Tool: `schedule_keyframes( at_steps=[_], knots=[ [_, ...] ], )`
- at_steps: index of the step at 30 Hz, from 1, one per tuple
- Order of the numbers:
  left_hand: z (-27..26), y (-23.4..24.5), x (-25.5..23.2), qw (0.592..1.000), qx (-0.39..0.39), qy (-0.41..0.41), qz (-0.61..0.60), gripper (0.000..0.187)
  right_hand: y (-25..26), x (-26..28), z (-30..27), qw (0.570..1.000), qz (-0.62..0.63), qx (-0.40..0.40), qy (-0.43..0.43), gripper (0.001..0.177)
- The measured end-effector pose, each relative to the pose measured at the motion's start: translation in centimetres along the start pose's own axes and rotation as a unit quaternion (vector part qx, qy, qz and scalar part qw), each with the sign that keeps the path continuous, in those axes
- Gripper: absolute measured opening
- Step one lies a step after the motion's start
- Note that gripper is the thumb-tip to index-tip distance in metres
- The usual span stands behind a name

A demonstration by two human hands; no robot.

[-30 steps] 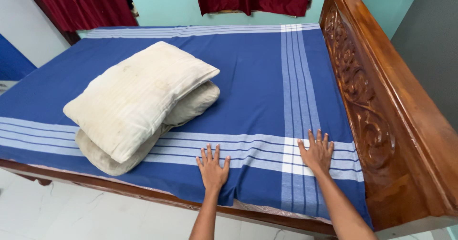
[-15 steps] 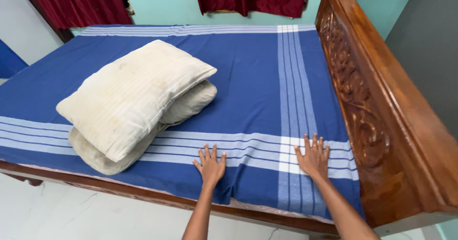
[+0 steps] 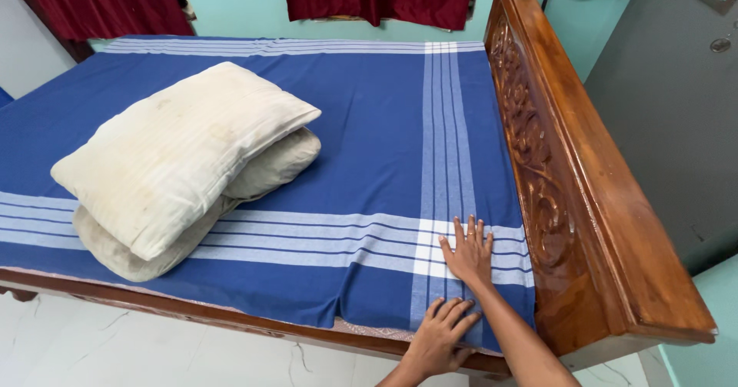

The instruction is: The person places a pillow on the bed, then spreads and smooths a blue striped bedsheet over the mattress, tucking the edges under. The person then places two pillows at the head of the bed and continues to smooth the sheet.

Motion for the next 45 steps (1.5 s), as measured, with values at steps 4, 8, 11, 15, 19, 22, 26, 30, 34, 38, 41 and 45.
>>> schedule_keyframes(
  at_steps=[4, 8, 11, 15, 19, 22, 26, 30, 34, 38, 41, 45],
  knots=[
    [-0.6, -2.6, 0.5, 0.995, -0.041, 0.000, 0.096, 0.068, 0.7, 0.0, -1.1, 1.000, 0.007, 0.006, 0.016, 0.073],
    [-1.1, -3.1, 1.2, 0.994, -0.051, -0.021, 0.093, 0.066, 1.1, 0.3, -2.8, 0.998, 0.003, 0.070, -0.006, 0.075],
    [-0.9, -3.0, 1.4, 0.996, -0.062, -0.015, 0.064, 0.063, 1.6, 0.2, -4.7, 0.993, -0.006, 0.114, 0.004, 0.074],
    [-0.5, -2.7, 1.1, 0.997, -0.072, 0.010, 0.021, 0.056, 2.0, -0.7, -7.5, 0.984, -0.008, 0.177, 0.016, 0.066],
    [0.1, -1.9, 0.1, 0.995, -0.088, 0.040, -0.020, 0.055, 2.5, -1.6, -9.7, 0.969, 0.004, 0.236, 0.069, 0.064],
    [0.9, -1.4, -0.7, 0.990, -0.104, 0.079, -0.046, 0.052, 4.8, -0.4, -10.9, 0.943, 0.034, 0.312, 0.113, 0.077],
    [1.9, -0.3, -1.0, 0.983, -0.106, 0.117, -0.093, 0.051, 10.6, 2.0, -13.2, 0.913, 0.042, 0.385, 0.131, 0.105],
    [2.7, 0.9, -1.6, 0.976, -0.124, 0.128, -0.128, 0.048, 12.4, 2.8, -13.0, 0.944, 0.053, 0.310, 0.100, 0.102],
    [3.1, 1.4, -2.0, 0.961, -0.106, 0.190, -0.170, 0.041, 10.9, 1.8, -12.6, 0.969, 0.052, 0.208, 0.122, 0.083],
    [3.1, 1.7, -2.8, 0.955, -0.117, 0.194, -0.190, 0.032, 10.6, 1.1, -12.3, 0.970, 0.058, 0.202, 0.125, 0.066],
    [3.0, 0.8, -3.3, 0.954, -0.100, 0.199, -0.201, 0.024, 10.3, 0.1, -12.2, 0.966, 0.009, 0.210, 0.149, 0.044],
    [2.9, -0.9, -4.4, 0.964, -0.109, 0.150, -0.191, 0.036, 9.0, -2.2, -12.6, 0.961, -0.071, 0.168, 0.207, 0.019]
  ],
)
Point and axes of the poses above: each hand's wrist, its own z-axis towards the middle knuckle, its own y-axis out of the back of the hand, x = y × z, the point moved 5 cm from there along z, towards the middle knuckle, and after that the axes turned 11 degrees about y, right-handed, at the moved point
